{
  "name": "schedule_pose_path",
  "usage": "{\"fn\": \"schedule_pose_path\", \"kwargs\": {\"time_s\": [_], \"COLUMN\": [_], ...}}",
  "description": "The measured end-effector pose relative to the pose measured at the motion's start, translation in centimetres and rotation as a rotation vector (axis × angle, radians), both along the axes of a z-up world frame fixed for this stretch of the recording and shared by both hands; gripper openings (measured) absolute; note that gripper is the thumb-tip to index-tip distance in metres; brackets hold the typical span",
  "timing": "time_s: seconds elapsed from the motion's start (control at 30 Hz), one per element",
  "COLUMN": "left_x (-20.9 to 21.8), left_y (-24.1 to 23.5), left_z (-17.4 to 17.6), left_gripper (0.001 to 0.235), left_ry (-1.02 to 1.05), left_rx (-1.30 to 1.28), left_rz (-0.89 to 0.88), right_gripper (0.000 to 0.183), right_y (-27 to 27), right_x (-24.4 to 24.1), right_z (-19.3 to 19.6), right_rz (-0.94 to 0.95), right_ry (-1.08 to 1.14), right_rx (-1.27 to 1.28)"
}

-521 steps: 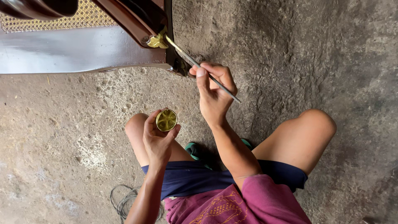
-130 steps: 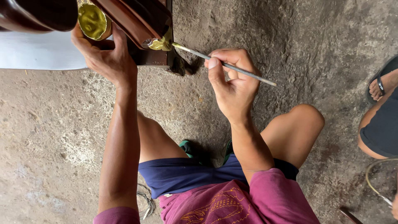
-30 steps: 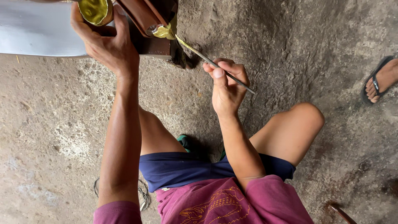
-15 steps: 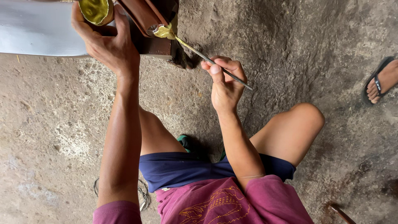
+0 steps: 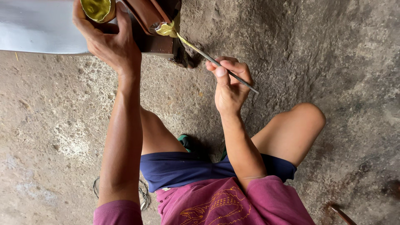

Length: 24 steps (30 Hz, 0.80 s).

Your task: The person paints the carved legs of a wooden chair with gold paint using a small brush. They hold a small container of gold paint in one hand and apply it carefully to the details of the chair legs.

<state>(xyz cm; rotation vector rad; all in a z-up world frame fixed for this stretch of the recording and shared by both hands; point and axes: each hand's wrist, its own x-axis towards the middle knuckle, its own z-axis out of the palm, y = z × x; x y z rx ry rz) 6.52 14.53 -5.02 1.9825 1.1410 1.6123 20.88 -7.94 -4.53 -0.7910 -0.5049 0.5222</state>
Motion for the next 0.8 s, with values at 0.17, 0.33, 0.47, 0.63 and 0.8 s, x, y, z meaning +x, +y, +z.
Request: {"fn": "schedule_pose_path", "kwargs": {"time_s": [0.17,0.33,0.47,0.63,0.8], "left_x": [0.1,-0.01,0.08,0.21,-0.32], "left_y": [0.26,-0.14,-0.15,0.31,0.28], "left_z": [0.01,0.21,0.4,0.47,-0.42], "left_gripper": [0.06,0.06,0.058,0.062,0.058], "left_ry": [-0.009,-0.013,-0.012,0.04,-0.032], "left_rx": [-0.014,-0.023,-0.002,0.018,-0.039], "left_rz": [-0.011,-0.022,-0.018,0.049,-0.039], "right_gripper": [0.014,0.013,0.014,0.012,0.012], "right_y": [0.9,0.55,0.43,0.68,0.18], "right_x": [0.03,0.06,-0.07,0.03,-0.18], "right_z": [-0.3,-0.4,-0.5,-0.44,-0.58], "right_rz": [-0.001,0.002,-0.008,0.012,0.001], "right_ry": [-0.025,-0.035,-0.005,0.009,0.023], "right_rx": [-0.009,-0.005,0.017,-0.001,-0.009]}}
